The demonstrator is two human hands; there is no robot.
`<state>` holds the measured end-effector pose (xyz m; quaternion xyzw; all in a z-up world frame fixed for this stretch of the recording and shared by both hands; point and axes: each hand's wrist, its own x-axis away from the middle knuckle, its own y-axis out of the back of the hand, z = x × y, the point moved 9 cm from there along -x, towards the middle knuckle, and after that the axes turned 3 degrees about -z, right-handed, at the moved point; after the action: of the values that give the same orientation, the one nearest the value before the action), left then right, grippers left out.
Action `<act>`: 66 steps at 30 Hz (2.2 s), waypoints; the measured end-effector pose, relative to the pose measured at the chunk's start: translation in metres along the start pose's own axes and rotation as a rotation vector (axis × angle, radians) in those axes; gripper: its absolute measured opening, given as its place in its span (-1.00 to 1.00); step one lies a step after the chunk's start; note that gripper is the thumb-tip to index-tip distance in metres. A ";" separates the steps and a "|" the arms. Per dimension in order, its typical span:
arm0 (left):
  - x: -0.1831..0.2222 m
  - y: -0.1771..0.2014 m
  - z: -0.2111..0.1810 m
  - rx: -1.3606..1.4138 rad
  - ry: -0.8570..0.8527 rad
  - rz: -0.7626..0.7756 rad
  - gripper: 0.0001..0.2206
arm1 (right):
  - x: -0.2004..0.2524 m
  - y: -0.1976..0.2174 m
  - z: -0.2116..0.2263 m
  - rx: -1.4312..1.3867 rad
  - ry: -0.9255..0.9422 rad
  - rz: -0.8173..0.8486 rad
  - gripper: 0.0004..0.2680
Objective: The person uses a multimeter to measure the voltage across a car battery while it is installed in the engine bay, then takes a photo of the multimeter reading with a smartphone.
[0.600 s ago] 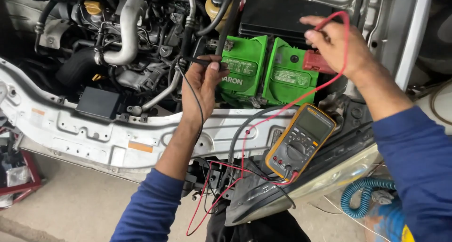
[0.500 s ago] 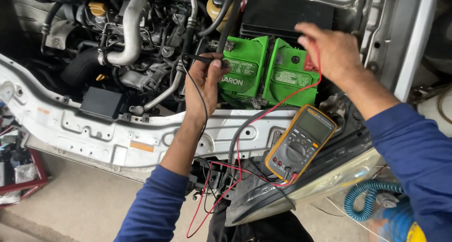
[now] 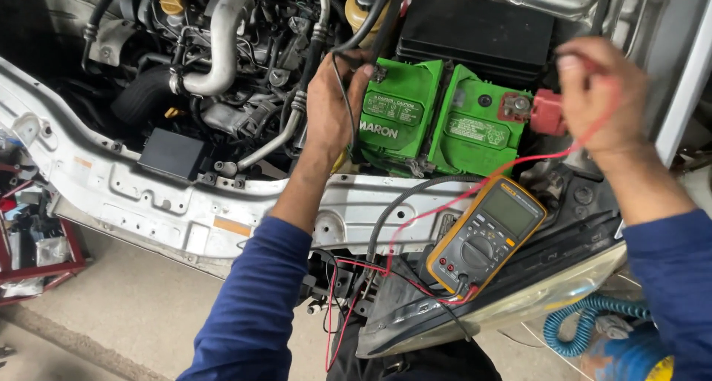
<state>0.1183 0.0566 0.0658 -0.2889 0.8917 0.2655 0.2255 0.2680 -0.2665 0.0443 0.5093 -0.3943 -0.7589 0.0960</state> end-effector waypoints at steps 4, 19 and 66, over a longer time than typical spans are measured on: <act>-0.011 -0.010 0.025 -0.158 0.024 0.055 -0.85 | 0.034 0.020 -0.022 -0.108 -0.189 -0.013 -0.88; -0.008 -0.006 0.017 0.202 0.097 0.068 -0.87 | 0.048 0.002 0.020 0.432 -0.137 0.883 -0.55; -0.043 -0.043 0.044 -0.378 -0.217 0.288 -0.83 | 0.111 0.043 0.179 0.083 -0.322 0.454 -0.73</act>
<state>0.1879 0.0707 0.0418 -0.1657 0.8289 0.4861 0.2216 0.0538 -0.2663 0.0274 0.2842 -0.5391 -0.7724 0.1788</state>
